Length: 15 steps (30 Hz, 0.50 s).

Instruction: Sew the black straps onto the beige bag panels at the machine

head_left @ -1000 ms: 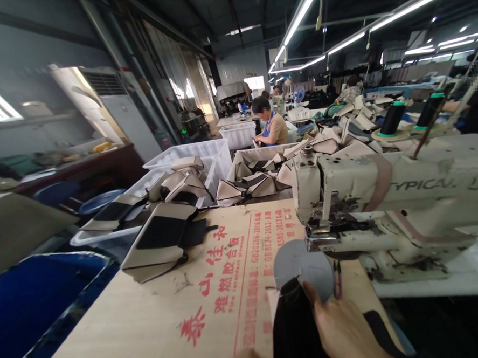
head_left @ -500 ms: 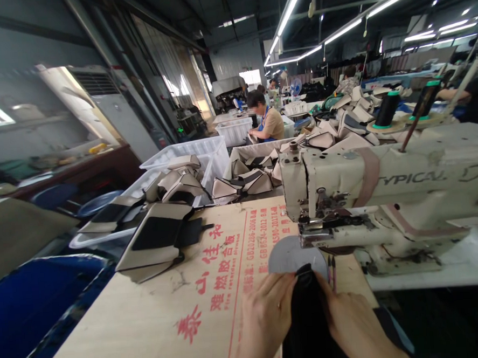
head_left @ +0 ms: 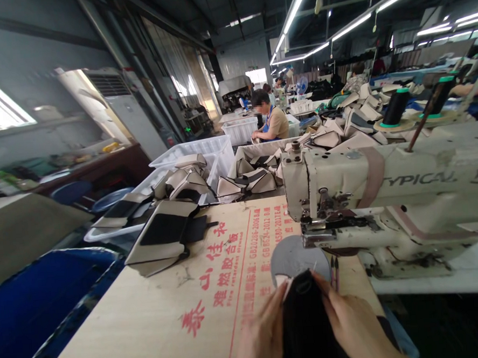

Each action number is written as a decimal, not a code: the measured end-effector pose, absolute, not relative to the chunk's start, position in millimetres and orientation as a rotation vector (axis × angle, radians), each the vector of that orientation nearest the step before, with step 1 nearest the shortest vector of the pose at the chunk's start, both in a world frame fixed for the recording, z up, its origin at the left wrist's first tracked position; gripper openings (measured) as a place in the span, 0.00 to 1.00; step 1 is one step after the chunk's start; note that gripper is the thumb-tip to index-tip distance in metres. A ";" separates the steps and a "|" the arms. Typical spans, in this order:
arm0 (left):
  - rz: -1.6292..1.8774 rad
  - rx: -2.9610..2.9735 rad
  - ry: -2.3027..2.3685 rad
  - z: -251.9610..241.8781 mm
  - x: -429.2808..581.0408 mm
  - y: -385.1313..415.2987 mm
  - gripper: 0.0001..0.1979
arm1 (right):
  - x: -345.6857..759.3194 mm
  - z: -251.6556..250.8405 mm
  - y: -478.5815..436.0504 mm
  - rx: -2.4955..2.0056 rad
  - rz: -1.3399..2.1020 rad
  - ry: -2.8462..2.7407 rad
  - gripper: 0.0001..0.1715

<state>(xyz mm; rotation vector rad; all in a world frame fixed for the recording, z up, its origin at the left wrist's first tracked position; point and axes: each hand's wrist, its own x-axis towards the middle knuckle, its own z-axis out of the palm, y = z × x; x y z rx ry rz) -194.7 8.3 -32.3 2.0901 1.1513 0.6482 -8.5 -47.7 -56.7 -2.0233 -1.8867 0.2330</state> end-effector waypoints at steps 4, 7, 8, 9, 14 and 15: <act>0.481 2.127 0.941 -5.9 -183.5 53.2 0.17 | -8.0 -56.1 -45.2 -1.998 0.263 -1.883 0.35; 0.450 2.152 0.872 2.9 -177.1 67.3 0.17 | -1.3 -67.2 -47.1 -1.992 0.332 -1.783 0.32; 0.434 2.129 0.845 2.9 -177.3 68.1 0.17 | 0.8 -71.5 -49.1 -2.008 0.345 -1.748 0.31; 0.394 2.083 0.790 1.7 -178.4 68.6 0.16 | 2.2 -75.1 -51.8 -2.028 0.359 -1.718 0.29; 0.357 1.828 0.780 -24.4 -170.8 85.2 0.19 | 0.8 -78.9 -64.7 -2.136 0.515 -1.698 0.24; 0.429 1.862 0.897 -32.3 -162.4 91.1 0.19 | -0.2 -77.8 -65.8 -2.145 0.530 -1.699 0.24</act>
